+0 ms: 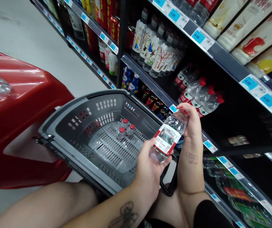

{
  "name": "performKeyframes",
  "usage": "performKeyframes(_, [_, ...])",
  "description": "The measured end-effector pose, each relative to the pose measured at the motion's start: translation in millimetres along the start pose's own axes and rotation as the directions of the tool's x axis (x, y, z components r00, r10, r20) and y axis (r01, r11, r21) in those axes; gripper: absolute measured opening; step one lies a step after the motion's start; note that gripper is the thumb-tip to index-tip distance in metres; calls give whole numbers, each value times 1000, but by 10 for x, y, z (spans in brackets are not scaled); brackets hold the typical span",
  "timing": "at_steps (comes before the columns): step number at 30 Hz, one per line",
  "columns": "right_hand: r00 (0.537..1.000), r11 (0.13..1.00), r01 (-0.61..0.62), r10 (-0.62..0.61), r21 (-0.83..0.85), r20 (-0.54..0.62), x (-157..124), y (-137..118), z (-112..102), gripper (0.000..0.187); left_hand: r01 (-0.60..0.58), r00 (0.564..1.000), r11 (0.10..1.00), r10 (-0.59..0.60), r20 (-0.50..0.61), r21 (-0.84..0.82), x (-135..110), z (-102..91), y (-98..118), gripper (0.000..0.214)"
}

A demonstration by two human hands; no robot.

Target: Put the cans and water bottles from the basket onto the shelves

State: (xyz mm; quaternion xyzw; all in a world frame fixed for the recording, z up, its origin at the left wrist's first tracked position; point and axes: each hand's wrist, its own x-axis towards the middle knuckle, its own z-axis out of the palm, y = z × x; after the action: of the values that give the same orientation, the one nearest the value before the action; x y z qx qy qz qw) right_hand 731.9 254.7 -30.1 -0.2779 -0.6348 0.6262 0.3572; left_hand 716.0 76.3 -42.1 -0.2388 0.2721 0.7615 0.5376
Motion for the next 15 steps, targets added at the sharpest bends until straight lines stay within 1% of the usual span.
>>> performKeyframes(3, [999,998,30,-33,59,41,-26,-21,41,17,-36,997,999,35,-65,-27,34,4,19,25])
performKeyframes(5, [994,996,64,-70,64,87,-52,-39,79,19,-47,994,999,47,-94,-6,62,-4,34,24])
performKeyframes(7, [987,994,97,-102,51,127,-70,-54,113,23,-43,996,999,45,-79,25,80,-15,58,25])
performKeyframes(9, [982,992,117,-122,42,147,-78,-59,137,27,-40,998,999,41,-41,35,87,-23,90,30])
performKeyframes(11, [975,986,145,-157,83,155,-81,-52,156,30,-56,998,998,56,-36,9,88,-24,119,33])
performKeyframes(13, [957,961,217,-244,174,157,-88,-35,173,31,-69,993,998,67,-96,-13,84,-22,133,29])
performKeyframes(15, [918,909,312,-363,275,158,-99,-16,187,32,-39,990,999,41,-133,21,72,-19,129,32])
